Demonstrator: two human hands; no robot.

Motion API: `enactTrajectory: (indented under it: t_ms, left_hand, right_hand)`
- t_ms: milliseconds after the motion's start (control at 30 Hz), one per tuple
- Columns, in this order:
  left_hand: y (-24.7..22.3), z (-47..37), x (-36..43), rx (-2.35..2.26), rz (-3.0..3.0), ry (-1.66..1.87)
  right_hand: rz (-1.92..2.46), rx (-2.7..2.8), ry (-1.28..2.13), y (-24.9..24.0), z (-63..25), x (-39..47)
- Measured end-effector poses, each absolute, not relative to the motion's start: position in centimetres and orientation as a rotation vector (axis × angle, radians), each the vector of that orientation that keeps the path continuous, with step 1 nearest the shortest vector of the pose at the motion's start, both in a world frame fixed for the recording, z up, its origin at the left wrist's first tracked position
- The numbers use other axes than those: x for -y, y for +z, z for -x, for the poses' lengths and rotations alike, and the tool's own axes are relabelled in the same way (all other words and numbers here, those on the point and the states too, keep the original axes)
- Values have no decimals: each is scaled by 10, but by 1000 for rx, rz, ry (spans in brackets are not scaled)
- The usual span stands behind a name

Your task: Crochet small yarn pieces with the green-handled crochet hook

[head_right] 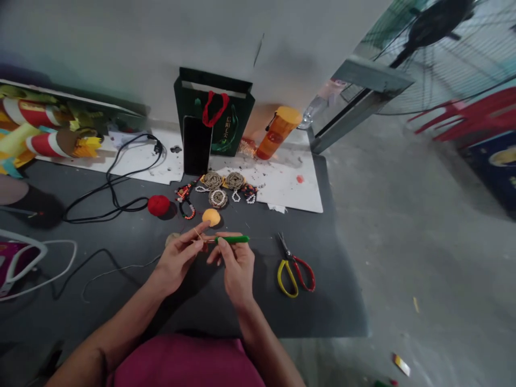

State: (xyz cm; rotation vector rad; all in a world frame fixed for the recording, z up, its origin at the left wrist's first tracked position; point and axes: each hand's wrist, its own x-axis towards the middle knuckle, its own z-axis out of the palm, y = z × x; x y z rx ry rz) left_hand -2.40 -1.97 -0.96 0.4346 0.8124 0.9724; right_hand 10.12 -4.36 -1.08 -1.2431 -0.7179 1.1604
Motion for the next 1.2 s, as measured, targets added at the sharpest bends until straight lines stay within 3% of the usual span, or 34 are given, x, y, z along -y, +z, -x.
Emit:
enactTrajectory:
  t_ms: [833,1200]
  left_hand:
    - [-12,21,21,-855,-595,1049]
    - [-12,21,22,-782,-562,1069]
  right_hand:
    - [1270,861,904,-9,-97,58]
    - [1257,756,952,-14,-98,57]
